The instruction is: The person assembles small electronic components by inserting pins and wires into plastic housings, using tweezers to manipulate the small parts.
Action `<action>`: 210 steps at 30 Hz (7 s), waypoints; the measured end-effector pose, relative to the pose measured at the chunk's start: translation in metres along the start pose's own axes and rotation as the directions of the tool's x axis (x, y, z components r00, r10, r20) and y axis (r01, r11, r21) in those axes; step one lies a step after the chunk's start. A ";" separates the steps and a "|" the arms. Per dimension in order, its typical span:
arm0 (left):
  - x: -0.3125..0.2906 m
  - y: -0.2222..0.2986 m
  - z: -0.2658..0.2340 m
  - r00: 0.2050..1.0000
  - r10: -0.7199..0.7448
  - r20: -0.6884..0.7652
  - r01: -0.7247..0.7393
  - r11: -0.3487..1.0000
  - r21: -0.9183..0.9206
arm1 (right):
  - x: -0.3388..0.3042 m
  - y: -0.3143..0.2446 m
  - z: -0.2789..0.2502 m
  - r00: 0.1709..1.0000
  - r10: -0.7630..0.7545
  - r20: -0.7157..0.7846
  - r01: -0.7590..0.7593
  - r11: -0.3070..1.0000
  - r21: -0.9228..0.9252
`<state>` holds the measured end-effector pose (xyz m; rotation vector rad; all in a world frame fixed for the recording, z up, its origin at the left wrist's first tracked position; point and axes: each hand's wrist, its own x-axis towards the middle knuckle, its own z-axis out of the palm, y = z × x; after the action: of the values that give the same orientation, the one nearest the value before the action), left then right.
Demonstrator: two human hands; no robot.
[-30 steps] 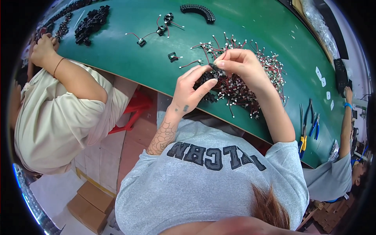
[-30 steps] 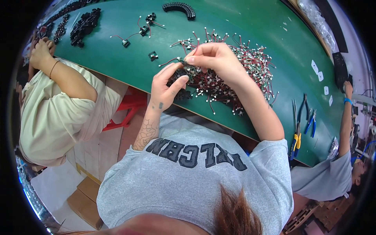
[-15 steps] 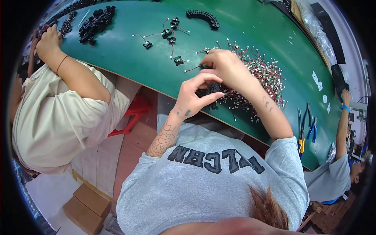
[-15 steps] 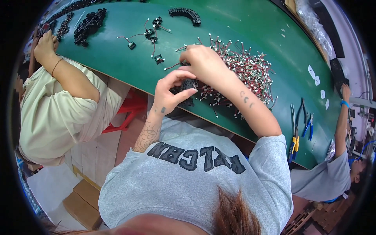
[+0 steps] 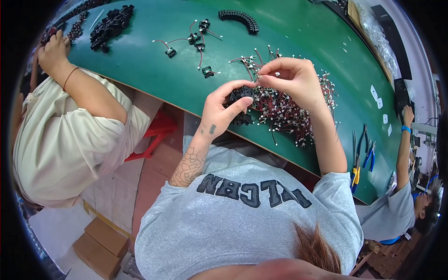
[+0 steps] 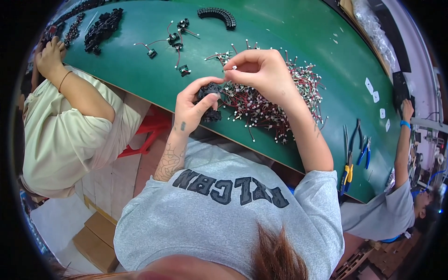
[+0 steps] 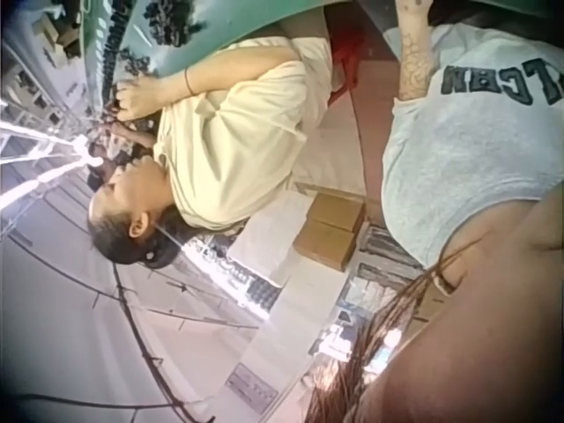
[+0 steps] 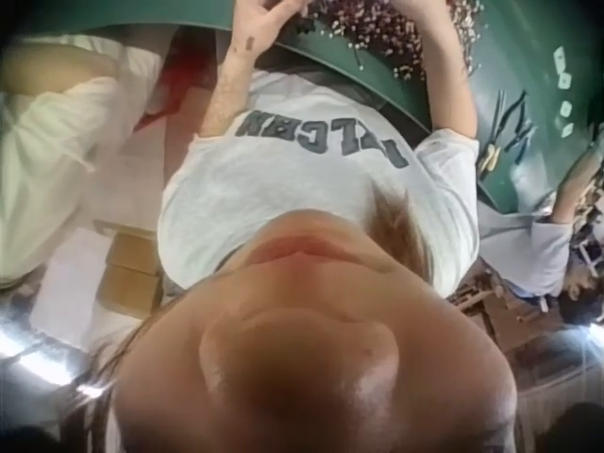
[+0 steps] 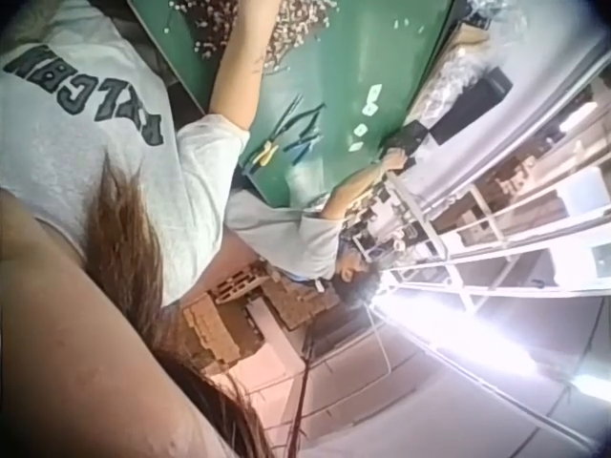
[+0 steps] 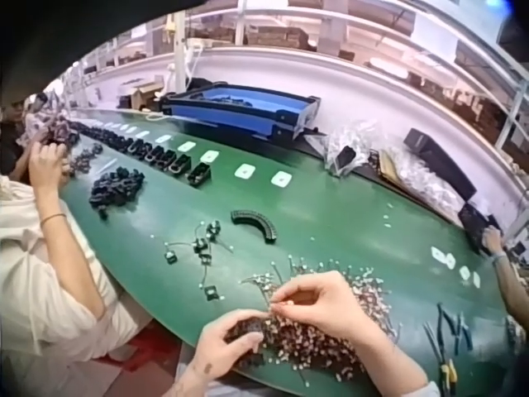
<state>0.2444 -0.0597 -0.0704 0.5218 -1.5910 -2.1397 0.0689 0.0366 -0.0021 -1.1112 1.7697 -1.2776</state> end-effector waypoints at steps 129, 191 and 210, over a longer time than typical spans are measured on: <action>-0.019 0.038 -0.028 0.704 0.132 -0.698 -0.280 0.955 -0.102 | 0.027 0.000 -0.092 0.818 -0.308 0.486 0.107 0.912 0.397; -0.030 -0.002 0.066 0.983 0.173 0.059 -0.171 0.985 -0.031 | -0.181 0.021 -0.018 0.748 -0.096 -0.656 0.498 0.734 0.461; -0.019 0.017 0.010 0.991 0.129 0.024 -0.130 0.990 0.061 | -0.078 0.010 0.055 0.967 0.069 -0.246 0.165 0.564 0.809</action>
<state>0.2575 -0.0459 -0.0500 0.4060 -1.6601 -2.0106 0.1468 0.0890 -0.0245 -0.4365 1.0060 -2.0504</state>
